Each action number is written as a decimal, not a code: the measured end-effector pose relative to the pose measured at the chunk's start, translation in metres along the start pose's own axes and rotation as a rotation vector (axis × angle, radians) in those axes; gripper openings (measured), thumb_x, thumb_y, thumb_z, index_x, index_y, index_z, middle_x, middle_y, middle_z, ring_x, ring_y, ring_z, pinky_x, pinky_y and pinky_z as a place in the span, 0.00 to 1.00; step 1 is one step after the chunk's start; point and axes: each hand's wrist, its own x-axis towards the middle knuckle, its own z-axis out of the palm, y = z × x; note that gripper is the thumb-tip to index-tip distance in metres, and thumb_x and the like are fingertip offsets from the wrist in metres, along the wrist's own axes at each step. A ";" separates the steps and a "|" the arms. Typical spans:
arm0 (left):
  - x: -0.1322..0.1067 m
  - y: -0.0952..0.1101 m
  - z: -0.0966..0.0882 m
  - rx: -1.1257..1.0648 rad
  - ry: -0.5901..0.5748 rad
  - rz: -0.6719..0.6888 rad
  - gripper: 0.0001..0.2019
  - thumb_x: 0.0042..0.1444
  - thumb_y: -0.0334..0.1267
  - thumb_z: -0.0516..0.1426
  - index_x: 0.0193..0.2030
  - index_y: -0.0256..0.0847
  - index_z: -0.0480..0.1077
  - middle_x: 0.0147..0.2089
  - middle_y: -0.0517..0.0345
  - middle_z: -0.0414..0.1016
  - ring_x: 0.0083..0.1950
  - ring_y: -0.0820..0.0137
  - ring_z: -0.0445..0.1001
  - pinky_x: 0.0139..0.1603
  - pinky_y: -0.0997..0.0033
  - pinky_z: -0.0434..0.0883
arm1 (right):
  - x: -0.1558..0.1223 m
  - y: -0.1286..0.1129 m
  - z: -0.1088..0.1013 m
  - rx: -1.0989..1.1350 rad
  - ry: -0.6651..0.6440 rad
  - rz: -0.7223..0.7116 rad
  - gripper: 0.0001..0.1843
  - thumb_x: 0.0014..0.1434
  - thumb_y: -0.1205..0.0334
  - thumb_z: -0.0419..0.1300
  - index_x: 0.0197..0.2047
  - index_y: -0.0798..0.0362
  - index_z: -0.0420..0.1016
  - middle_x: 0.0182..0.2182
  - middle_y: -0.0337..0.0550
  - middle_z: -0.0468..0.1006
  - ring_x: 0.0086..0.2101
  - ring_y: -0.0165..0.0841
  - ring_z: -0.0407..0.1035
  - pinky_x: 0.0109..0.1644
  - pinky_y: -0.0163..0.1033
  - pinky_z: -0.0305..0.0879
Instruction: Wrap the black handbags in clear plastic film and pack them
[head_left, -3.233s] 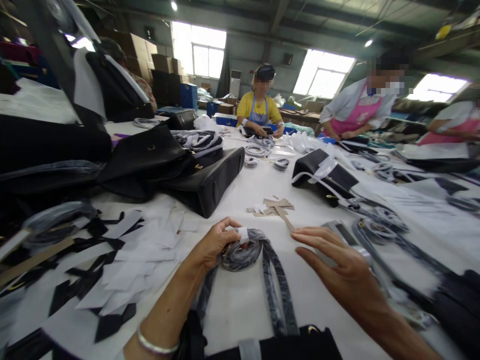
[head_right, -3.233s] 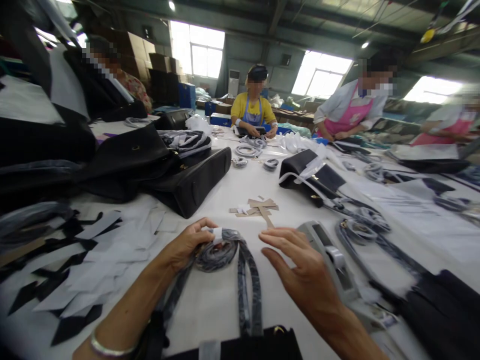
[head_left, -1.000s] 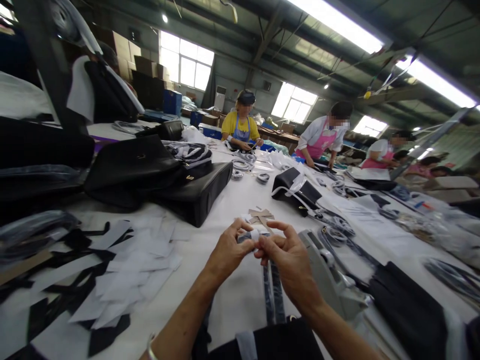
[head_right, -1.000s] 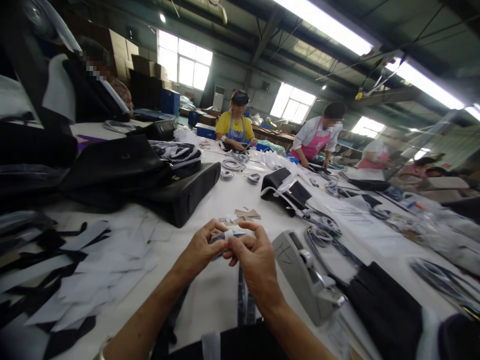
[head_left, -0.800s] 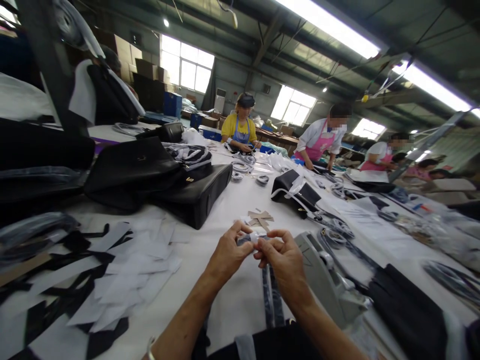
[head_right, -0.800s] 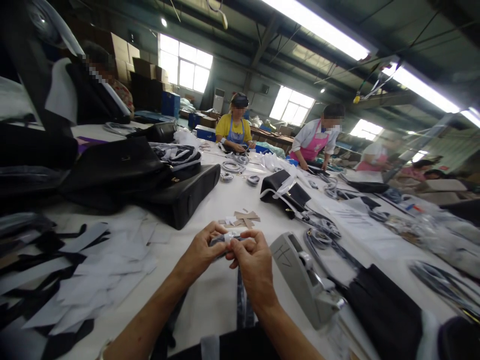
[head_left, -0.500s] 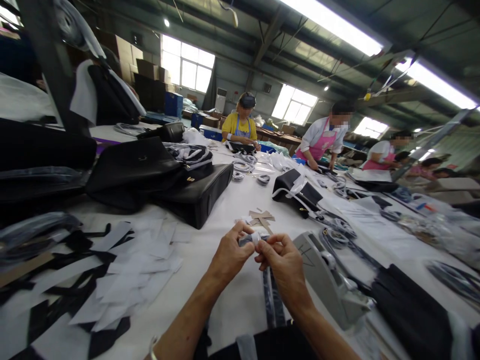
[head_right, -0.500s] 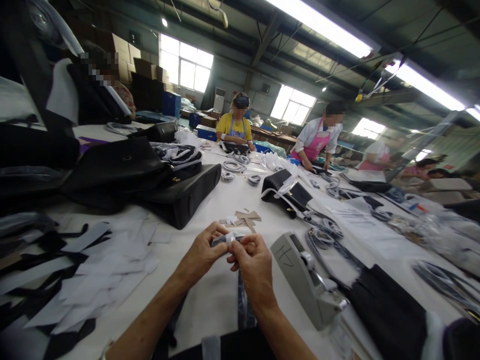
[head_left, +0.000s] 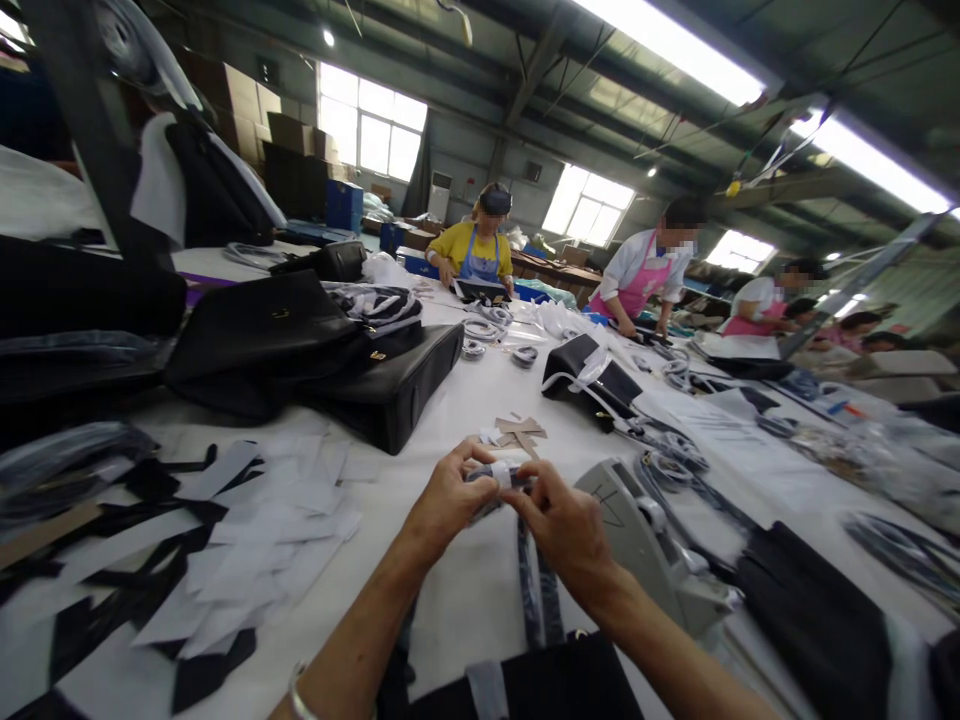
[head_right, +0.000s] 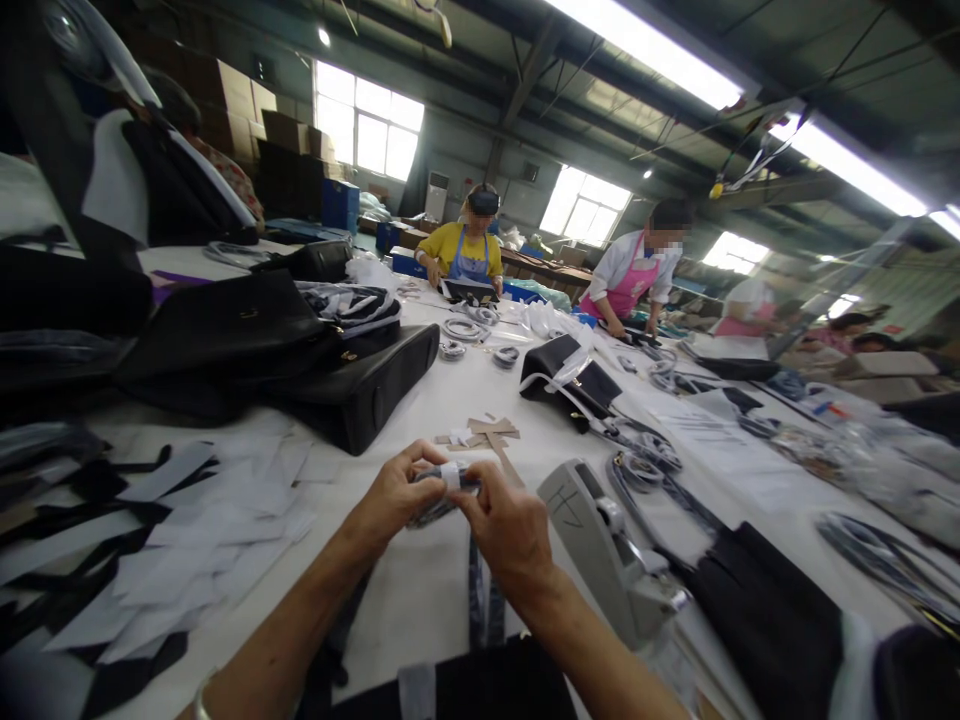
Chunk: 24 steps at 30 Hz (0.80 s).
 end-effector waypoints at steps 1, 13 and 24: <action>0.000 0.001 -0.001 -0.025 0.000 -0.009 0.12 0.44 0.35 0.58 0.37 0.38 0.66 0.26 0.62 0.72 0.24 0.74 0.68 0.26 0.76 0.63 | 0.002 0.001 -0.004 -0.094 0.010 -0.103 0.15 0.60 0.51 0.62 0.47 0.49 0.74 0.23 0.35 0.75 0.24 0.32 0.70 0.29 0.36 0.60; 0.003 -0.007 -0.005 -0.004 0.005 -0.082 0.24 0.46 0.42 0.65 0.46 0.39 0.61 0.26 0.65 0.72 0.25 0.72 0.72 0.28 0.75 0.66 | 0.052 -0.043 -0.020 -0.535 -0.498 -0.490 0.10 0.60 0.70 0.57 0.43 0.59 0.77 0.37 0.51 0.80 0.43 0.41 0.72 0.61 0.48 0.51; 0.002 -0.017 -0.036 0.496 -0.031 -0.060 0.22 0.49 0.36 0.60 0.53 0.39 0.66 0.40 0.56 0.76 0.38 0.66 0.73 0.37 0.71 0.67 | 0.088 -0.004 0.017 -0.095 -0.912 -0.277 0.20 0.51 0.53 0.66 0.47 0.46 0.77 0.35 0.38 0.80 0.37 0.36 0.72 0.35 0.34 0.58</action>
